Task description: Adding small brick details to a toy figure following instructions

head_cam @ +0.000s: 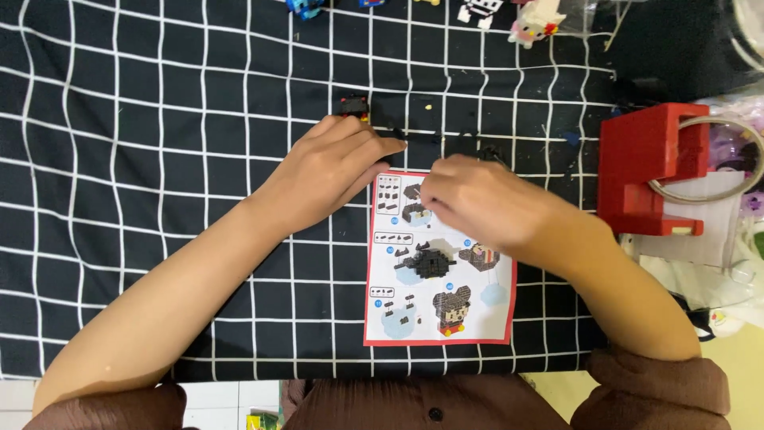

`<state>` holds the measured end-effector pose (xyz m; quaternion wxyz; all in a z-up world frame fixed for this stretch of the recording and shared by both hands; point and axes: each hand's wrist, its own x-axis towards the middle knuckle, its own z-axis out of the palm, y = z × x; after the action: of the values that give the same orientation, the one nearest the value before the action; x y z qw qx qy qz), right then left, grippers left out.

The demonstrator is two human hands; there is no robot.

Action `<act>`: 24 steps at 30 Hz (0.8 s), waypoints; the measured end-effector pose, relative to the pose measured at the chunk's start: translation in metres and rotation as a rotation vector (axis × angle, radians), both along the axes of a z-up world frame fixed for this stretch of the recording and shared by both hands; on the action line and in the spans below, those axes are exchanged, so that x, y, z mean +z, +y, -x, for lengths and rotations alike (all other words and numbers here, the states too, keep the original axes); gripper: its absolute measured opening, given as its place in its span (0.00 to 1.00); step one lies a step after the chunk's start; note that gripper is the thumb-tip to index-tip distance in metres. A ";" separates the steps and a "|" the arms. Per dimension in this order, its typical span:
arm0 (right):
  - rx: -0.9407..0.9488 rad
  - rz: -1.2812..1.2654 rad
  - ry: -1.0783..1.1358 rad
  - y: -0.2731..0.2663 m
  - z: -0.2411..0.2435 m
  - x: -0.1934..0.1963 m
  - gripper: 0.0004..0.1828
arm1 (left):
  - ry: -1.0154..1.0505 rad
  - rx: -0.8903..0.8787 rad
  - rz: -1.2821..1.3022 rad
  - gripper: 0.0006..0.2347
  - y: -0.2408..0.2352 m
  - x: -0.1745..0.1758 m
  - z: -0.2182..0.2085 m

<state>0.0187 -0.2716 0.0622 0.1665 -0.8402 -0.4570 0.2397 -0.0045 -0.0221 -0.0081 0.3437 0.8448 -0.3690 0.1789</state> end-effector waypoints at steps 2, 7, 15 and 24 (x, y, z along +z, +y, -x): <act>0.012 0.015 0.060 0.005 0.005 -0.010 0.07 | -0.011 -0.011 0.005 0.06 0.000 0.001 0.000; 0.166 -0.048 -0.048 0.005 0.009 -0.040 0.06 | -0.036 -0.021 0.003 0.06 -0.002 0.001 -0.001; 0.071 -0.034 0.089 -0.004 0.004 0.012 0.09 | -0.036 -0.092 -0.047 0.05 0.002 -0.003 -0.003; -0.171 -0.071 -0.341 -0.041 -0.044 -0.004 0.06 | -0.039 -0.141 -0.111 0.05 0.004 -0.001 -0.004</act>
<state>0.0629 -0.3130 0.0583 0.1358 -0.8981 -0.4136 0.0627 -0.0009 -0.0184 -0.0087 0.3009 0.8308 -0.4434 0.1502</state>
